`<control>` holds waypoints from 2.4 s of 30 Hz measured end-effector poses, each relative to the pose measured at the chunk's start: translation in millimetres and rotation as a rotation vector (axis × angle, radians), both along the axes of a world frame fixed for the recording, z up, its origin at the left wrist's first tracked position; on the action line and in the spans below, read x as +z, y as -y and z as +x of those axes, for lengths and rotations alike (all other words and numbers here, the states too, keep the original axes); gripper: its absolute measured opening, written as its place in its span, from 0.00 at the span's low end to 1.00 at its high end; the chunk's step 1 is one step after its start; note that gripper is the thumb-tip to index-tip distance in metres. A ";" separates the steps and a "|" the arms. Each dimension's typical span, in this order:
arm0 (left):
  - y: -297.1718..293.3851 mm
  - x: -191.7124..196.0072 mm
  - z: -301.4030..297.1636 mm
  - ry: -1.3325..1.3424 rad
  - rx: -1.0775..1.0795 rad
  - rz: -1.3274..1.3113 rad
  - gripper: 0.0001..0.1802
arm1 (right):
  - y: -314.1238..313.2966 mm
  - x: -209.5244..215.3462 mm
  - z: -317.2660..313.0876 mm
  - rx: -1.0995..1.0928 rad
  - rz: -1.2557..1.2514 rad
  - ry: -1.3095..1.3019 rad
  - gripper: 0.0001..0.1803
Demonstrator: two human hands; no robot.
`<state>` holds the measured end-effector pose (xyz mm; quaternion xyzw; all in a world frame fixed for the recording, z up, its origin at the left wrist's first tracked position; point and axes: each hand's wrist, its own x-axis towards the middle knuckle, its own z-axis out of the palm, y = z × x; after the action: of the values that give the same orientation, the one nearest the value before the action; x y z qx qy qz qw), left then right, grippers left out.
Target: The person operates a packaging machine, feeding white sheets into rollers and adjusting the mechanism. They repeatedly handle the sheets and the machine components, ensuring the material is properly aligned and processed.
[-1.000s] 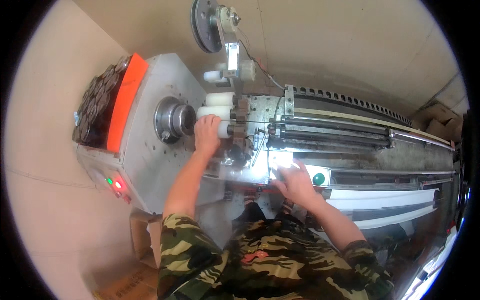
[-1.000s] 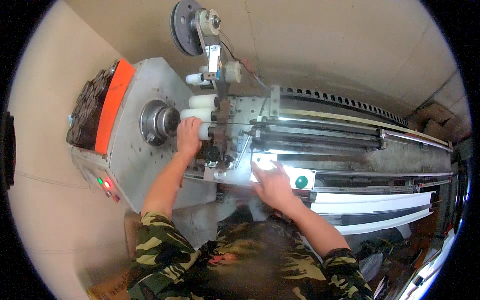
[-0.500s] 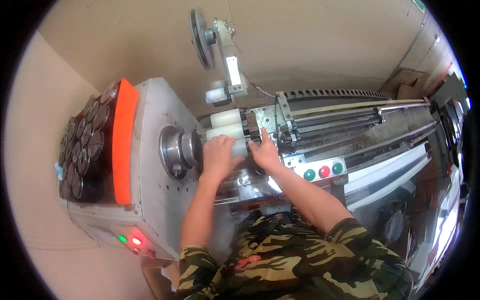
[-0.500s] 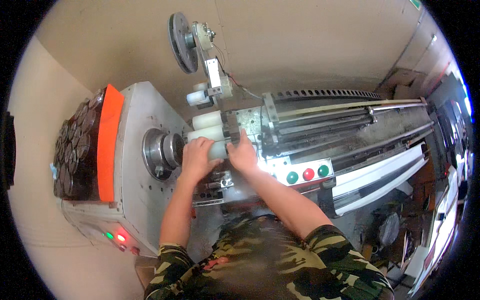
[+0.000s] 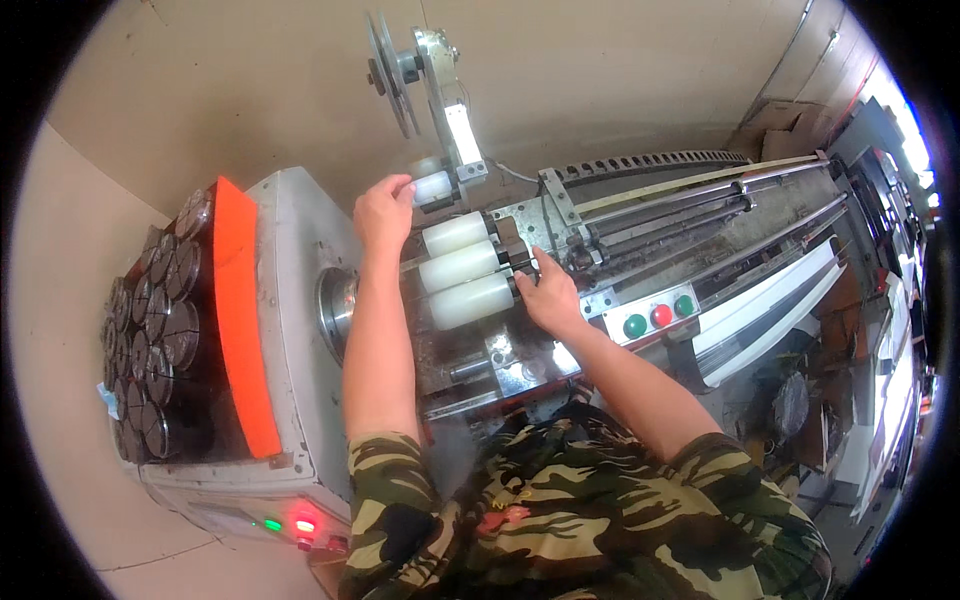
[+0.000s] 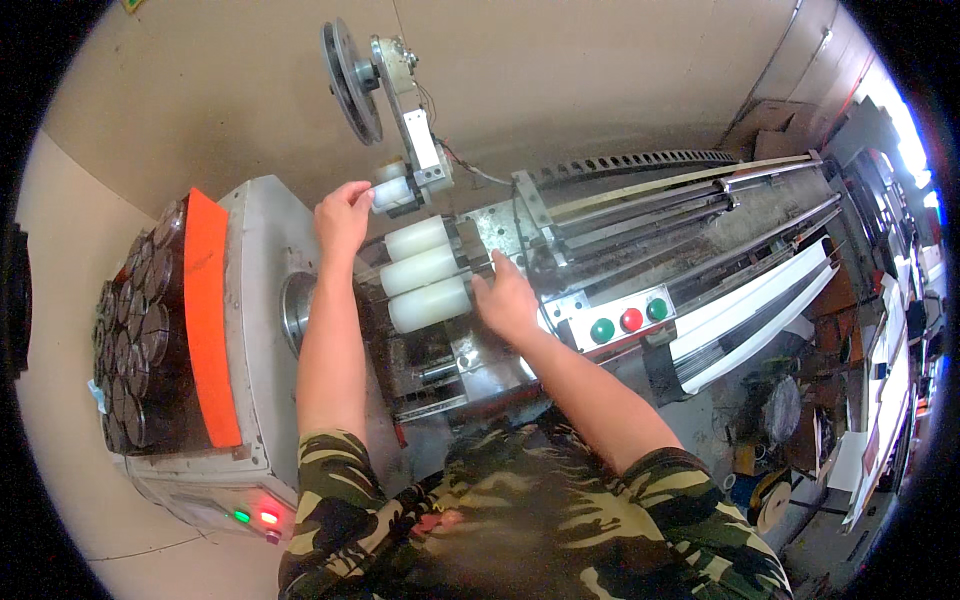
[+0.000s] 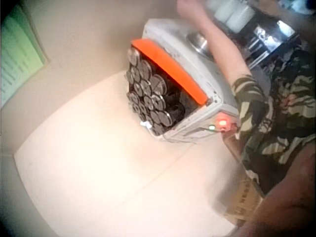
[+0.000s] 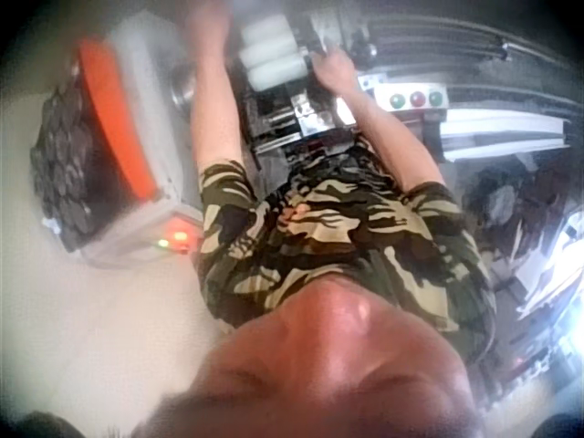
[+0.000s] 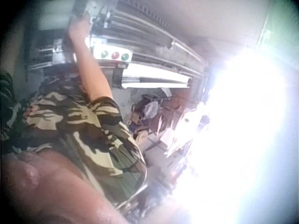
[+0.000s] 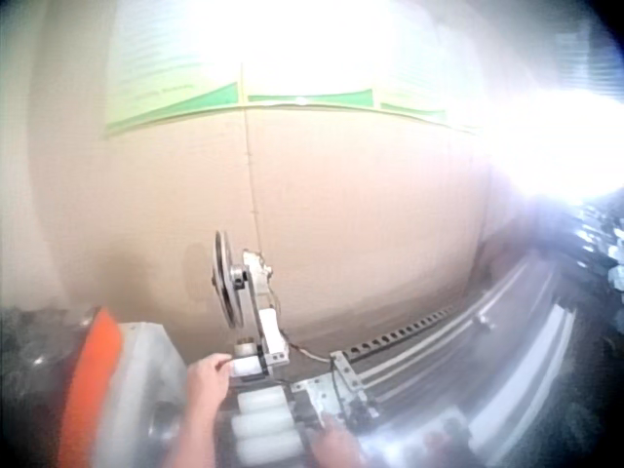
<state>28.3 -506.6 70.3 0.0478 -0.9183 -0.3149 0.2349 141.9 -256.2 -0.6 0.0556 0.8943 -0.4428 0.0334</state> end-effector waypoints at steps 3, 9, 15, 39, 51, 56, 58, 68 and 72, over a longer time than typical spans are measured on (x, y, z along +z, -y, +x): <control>5.6 -0.1 -4.7 0.046 -0.022 -0.001 0.11 | -0.5 0.8 1.0 -0.025 0.006 -0.035 0.36; 6.7 -0.1 -8.6 0.051 -0.061 0.024 0.10 | -2.4 -6.2 -0.4 -0.041 0.033 -0.082 0.37; 8.7 -6.1 -15.9 0.070 -0.082 0.027 0.09 | -4.9 -16.6 -2.8 -0.038 0.057 -0.137 0.36; 7.1 -8.2 -17.7 0.093 -0.125 0.068 0.10 | -6.3 -19.9 -8.3 -0.023 0.034 -0.095 0.36; 7.5 -10.1 -17.6 0.107 -0.134 0.093 0.09 | -4.8 -10.0 -8.5 -0.041 0.001 -0.019 0.34; 7.7 -10.6 -17.7 0.083 -0.147 0.091 0.09 | -5.0 -15.3 -9.6 -0.046 0.010 -0.042 0.34; 8.5 -12.4 -18.6 0.091 -0.156 0.102 0.09 | -4.9 -15.8 -9.9 -0.046 0.018 -0.052 0.34; 7.4 -9.7 -16.0 0.126 -0.133 0.136 0.10 | -3.9 -16.3 -9.9 -0.058 0.006 -0.032 0.34; 12.1 -15.9 -19.1 0.092 -0.159 0.122 0.09 | -2.9 -11.6 -9.3 -0.055 0.009 -0.013 0.34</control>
<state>9.2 -518.7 54.4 0.0034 -0.9082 -0.3852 0.1637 132.6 -253.2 -12.2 0.0775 0.8946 -0.4399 0.0151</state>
